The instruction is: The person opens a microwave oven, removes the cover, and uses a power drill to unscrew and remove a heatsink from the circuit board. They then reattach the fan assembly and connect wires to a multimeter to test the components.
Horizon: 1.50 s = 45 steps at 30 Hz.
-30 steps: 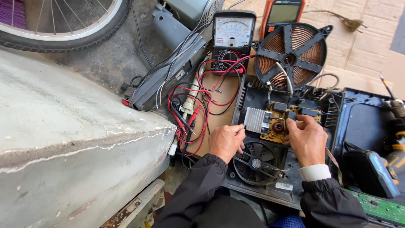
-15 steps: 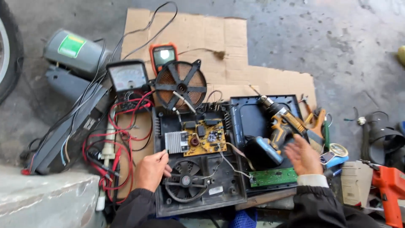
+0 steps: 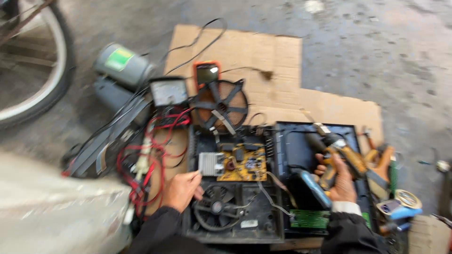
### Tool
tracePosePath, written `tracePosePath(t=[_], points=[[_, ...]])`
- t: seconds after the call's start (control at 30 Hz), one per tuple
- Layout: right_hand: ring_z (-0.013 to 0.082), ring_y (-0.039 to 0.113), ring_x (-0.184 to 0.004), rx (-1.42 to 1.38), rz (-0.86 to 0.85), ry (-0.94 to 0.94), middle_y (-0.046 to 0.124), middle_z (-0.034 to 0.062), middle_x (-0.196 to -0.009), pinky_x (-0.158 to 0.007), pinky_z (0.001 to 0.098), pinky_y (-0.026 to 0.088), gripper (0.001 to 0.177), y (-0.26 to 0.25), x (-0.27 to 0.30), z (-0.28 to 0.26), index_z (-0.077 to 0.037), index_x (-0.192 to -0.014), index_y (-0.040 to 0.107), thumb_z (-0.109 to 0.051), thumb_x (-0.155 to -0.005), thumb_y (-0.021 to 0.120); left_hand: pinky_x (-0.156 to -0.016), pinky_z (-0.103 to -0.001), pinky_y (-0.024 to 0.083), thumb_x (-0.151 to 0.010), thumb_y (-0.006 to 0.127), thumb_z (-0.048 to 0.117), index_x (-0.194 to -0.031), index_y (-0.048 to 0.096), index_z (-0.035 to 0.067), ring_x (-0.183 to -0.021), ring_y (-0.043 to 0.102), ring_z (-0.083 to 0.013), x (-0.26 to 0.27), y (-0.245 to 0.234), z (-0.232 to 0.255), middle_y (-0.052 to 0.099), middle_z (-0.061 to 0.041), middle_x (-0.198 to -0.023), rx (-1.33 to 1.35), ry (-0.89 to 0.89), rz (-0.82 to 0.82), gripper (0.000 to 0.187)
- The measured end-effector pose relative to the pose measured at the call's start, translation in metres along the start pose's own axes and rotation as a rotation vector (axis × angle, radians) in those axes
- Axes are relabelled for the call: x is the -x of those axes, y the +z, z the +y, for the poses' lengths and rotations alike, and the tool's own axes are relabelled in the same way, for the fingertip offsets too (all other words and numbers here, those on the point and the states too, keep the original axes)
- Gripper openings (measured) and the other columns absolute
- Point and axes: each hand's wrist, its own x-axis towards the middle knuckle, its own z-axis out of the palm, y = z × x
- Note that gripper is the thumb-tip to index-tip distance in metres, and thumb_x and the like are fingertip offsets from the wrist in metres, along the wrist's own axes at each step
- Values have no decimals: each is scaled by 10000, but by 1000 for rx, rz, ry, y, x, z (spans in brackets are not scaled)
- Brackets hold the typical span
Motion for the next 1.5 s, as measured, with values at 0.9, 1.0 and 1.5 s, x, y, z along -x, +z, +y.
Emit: tracePosePath(t=[0.9, 1.0, 1.5], points=[[262, 630, -681, 1746, 205, -69, 800, 216, -770, -707, 397, 534, 379, 380, 262, 112, -72, -1300, 913, -221, -963, 820, -851, -353, 667, -1069, 559, 342, -1115, 897, 288, -828, 811, -163, -35, 22, -47, 840, 42, -798, -24, 237, 49, 345], [238, 538, -616, 1762, 191, -102, 709, 173, -652, -634, 389, 457, 330, 381, 255, 114, 37, -812, 823, -248, -977, 849, -834, -339, 677, -1064, 572, 332, -1160, 891, 301, -800, 817, -137, -37, 25, -48, 839, 58, -784, -6, 259, 44, 335], [213, 572, -654, 1894, 160, -73, 723, 155, -665, -696, 372, 481, 370, 402, 253, 119, -168, -1279, 930, -298, -973, 770, -667, -304, 653, -1059, 565, 272, -875, 862, 247, -669, 788, -95, -44, 35, -55, 770, 73, -618, 68, 304, 47, 351]])
